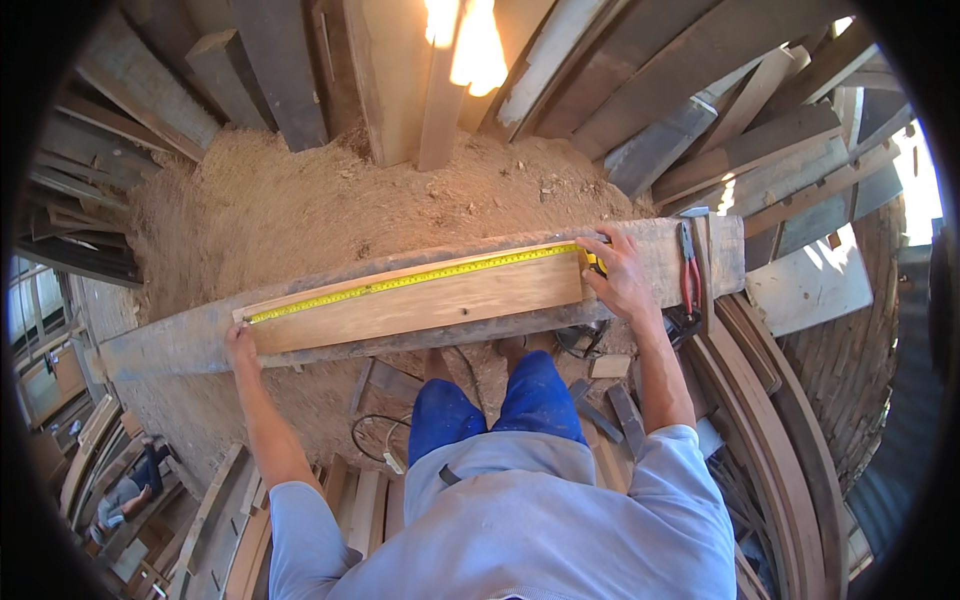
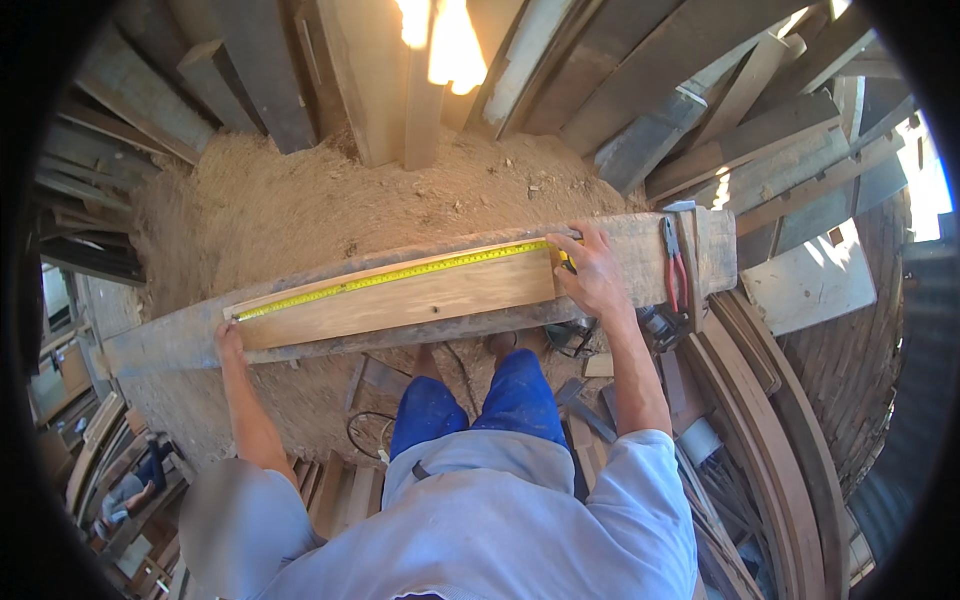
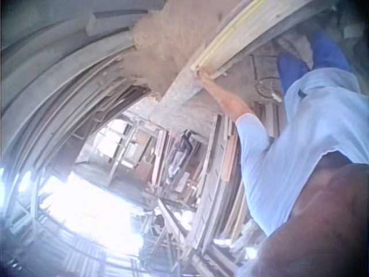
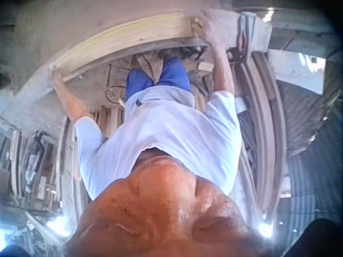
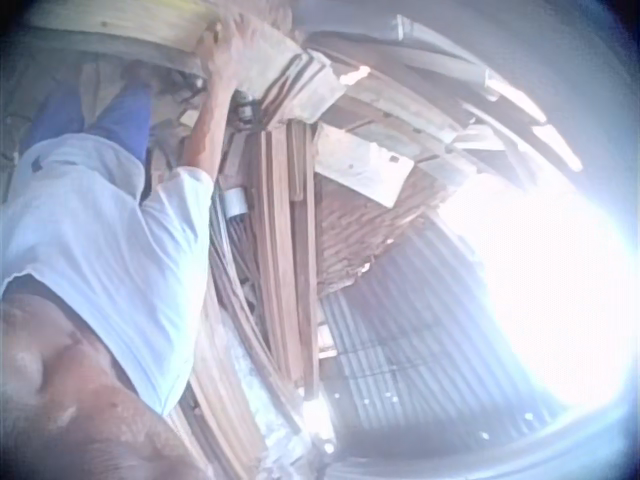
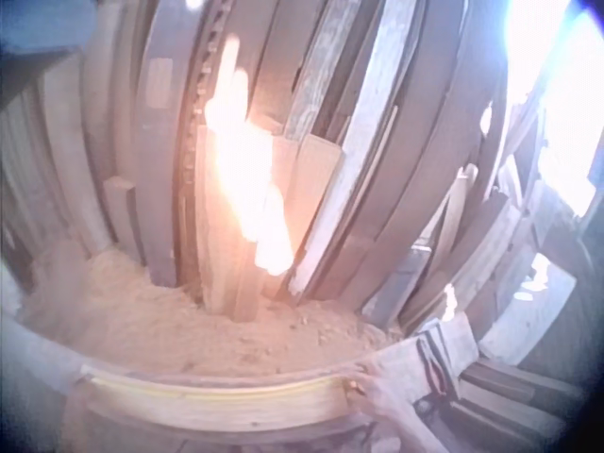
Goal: The person measures a piece of wood using a tape measure and a straight edge, then cuts a notch into the wood using a circular saw and a chisel.
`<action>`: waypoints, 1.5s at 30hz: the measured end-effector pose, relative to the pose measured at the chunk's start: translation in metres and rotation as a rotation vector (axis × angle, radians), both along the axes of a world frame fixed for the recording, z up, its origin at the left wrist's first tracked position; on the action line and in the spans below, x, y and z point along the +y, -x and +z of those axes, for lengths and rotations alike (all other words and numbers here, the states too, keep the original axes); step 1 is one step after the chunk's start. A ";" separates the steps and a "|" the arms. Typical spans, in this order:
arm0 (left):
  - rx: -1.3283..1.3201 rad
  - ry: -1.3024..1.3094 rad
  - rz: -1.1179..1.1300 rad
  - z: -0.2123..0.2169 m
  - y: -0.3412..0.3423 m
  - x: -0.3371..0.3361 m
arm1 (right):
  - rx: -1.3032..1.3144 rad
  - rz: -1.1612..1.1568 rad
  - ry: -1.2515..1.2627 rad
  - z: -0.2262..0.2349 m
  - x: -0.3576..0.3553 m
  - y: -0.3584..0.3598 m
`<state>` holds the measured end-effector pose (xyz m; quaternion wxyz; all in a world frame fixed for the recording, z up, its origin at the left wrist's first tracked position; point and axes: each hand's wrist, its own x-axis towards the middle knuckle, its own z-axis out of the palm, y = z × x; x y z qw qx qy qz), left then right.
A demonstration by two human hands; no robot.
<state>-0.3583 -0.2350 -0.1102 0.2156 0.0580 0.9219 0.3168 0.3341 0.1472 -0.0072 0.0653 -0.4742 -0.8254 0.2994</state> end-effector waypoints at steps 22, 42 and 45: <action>-0.003 -0.209 0.029 -0.015 0.003 0.001 | -0.025 0.021 0.099 -0.004 0.011 -0.005; 0.045 -0.087 -0.003 -0.001 -0.008 0.002 | -0.071 0.095 0.148 0.006 0.008 -0.001; 0.019 -0.106 -0.037 0.005 -0.015 -0.012 | -0.149 0.122 0.210 0.012 -0.002 -0.005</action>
